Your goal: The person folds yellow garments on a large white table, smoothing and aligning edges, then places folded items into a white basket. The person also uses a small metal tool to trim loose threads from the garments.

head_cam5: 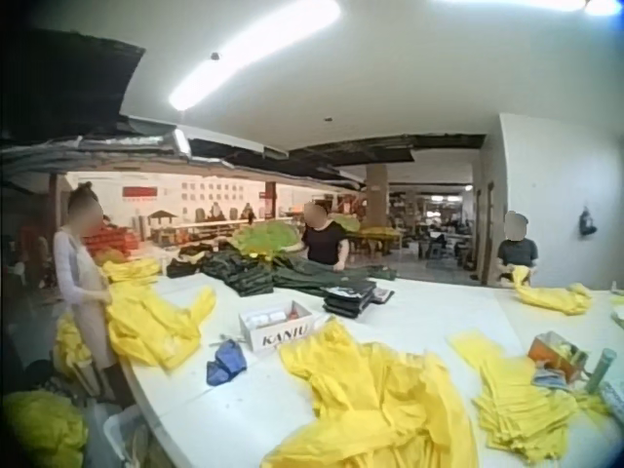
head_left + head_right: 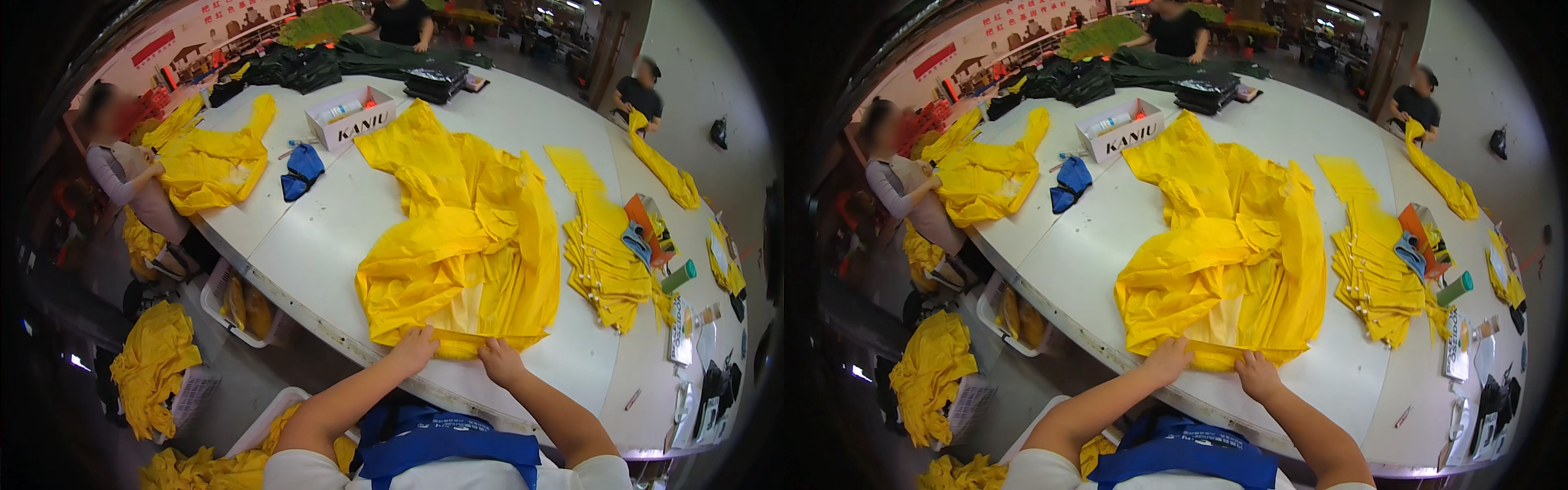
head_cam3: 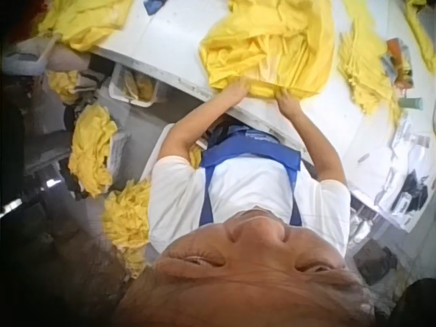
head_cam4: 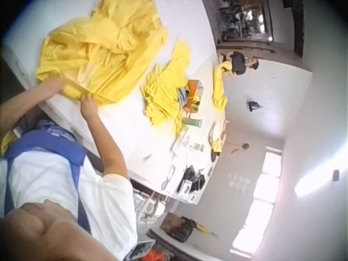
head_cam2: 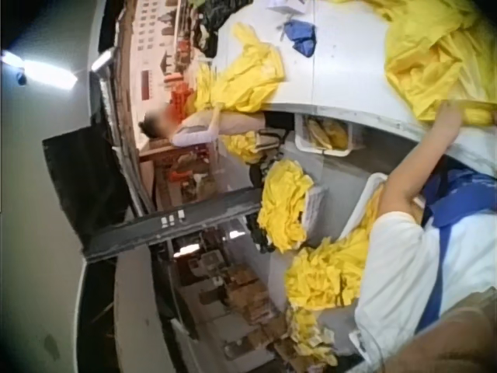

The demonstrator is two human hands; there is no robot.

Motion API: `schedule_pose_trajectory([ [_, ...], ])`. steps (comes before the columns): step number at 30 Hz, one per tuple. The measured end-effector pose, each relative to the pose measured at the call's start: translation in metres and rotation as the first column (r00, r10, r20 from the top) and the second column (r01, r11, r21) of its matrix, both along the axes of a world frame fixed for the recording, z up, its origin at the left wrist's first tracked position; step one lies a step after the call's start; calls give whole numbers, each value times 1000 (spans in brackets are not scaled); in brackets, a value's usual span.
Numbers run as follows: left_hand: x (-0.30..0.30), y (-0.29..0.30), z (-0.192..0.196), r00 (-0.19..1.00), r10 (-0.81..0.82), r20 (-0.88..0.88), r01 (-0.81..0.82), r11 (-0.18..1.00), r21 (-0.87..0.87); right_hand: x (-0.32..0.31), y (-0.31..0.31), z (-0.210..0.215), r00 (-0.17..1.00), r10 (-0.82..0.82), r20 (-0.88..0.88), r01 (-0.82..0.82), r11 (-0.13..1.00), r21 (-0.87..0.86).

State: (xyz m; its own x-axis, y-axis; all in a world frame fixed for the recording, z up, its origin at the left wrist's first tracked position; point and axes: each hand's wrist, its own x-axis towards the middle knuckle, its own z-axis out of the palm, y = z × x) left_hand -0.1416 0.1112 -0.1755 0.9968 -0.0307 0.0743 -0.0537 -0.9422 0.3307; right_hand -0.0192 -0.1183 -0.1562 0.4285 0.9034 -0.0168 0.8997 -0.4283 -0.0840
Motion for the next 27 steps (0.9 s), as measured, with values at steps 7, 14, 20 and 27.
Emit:
schedule_pose_trajectory([
  [7, 4, 17, 0, 993, -71, -95, 64, 995, -81, 4, 6, -8, 994, -101, 39, 99, 994, 39],
  [14, 34, -4, 29, 966, 38, -256, -38, 999, 7, 1, 9, -26, 956, -283, -80, 282, 959, -34],
  [20, 66, -104, -1, 997, 17, -81, -41, 953, -301, 19, 2, -28, 769, -413, -487, 508, 858, 75],
  [27, 56, -115, -9, 998, 48, -33, -55, 967, -248, 18, -58, -17, 928, -266, -261, 321, 926, 199],
])
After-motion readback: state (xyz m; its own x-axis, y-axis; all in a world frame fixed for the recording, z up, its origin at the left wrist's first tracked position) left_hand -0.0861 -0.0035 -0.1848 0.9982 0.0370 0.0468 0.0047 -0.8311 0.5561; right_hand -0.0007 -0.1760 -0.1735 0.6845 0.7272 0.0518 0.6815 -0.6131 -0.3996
